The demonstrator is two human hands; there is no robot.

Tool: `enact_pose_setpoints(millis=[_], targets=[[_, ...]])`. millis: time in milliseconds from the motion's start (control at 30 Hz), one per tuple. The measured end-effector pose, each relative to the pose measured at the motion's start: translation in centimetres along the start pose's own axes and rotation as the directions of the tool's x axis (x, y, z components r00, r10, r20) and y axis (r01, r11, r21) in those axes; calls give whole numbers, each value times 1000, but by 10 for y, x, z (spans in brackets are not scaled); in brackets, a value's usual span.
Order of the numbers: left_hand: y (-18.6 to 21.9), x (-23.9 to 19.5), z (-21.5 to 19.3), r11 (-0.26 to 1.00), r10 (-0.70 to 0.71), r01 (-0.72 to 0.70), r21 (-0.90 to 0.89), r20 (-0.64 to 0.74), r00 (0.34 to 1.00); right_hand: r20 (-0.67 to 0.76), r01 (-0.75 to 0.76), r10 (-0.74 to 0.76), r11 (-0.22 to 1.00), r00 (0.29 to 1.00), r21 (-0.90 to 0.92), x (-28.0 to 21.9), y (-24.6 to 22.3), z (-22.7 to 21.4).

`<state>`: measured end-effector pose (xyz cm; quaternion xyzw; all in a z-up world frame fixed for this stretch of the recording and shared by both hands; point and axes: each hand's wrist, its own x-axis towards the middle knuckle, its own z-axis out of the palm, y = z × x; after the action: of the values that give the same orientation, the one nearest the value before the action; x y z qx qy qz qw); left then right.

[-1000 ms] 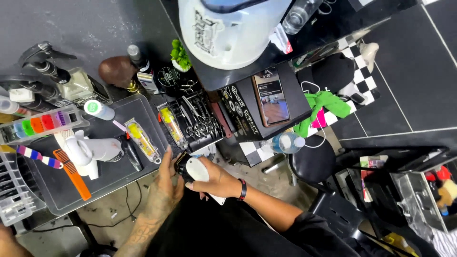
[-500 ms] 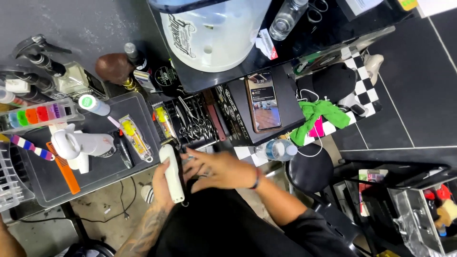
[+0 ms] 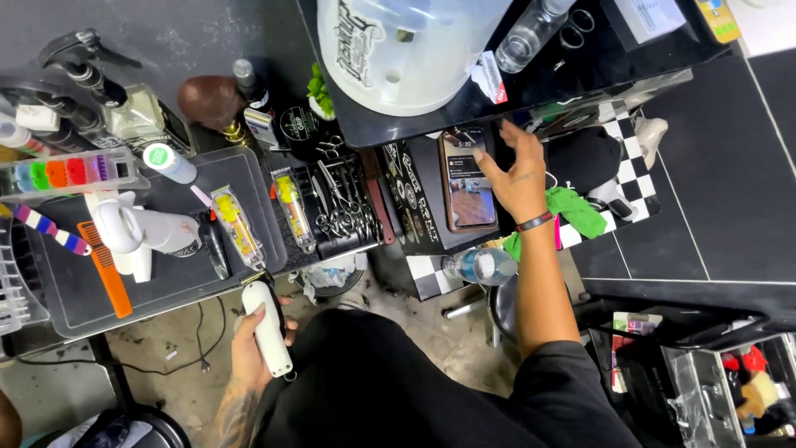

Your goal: A barber uses electric clippers and a comb to cut and style a customer's hair at a cutting station.

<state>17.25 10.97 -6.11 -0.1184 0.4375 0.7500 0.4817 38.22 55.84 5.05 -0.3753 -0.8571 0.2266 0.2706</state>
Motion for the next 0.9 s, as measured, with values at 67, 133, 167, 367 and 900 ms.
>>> enact_pose_setpoints(millis=[67,133,167,367,900], targets=[[2,-5,-8,999,19,-20,-41,-22,1000,144,-62,54,997,988,48,0,-8,-13],[3,-8,-21,998,33,-36,-56,-42,999,250,-36,7,993,968,113,-5,-13,-29],[3,-9,-27,997,40,-44,-67,-59,997,349,-24,-39,985,936,174,-7,-14,-37],[7,-16,-53,992,76,-87,-87,-115,990,531,-14,-150,956,834,293,-10,-6,-57],[10,-21,-37,996,80,-80,-27,-4,997,146,-136,112,977,983,166,4,-7,-4]])
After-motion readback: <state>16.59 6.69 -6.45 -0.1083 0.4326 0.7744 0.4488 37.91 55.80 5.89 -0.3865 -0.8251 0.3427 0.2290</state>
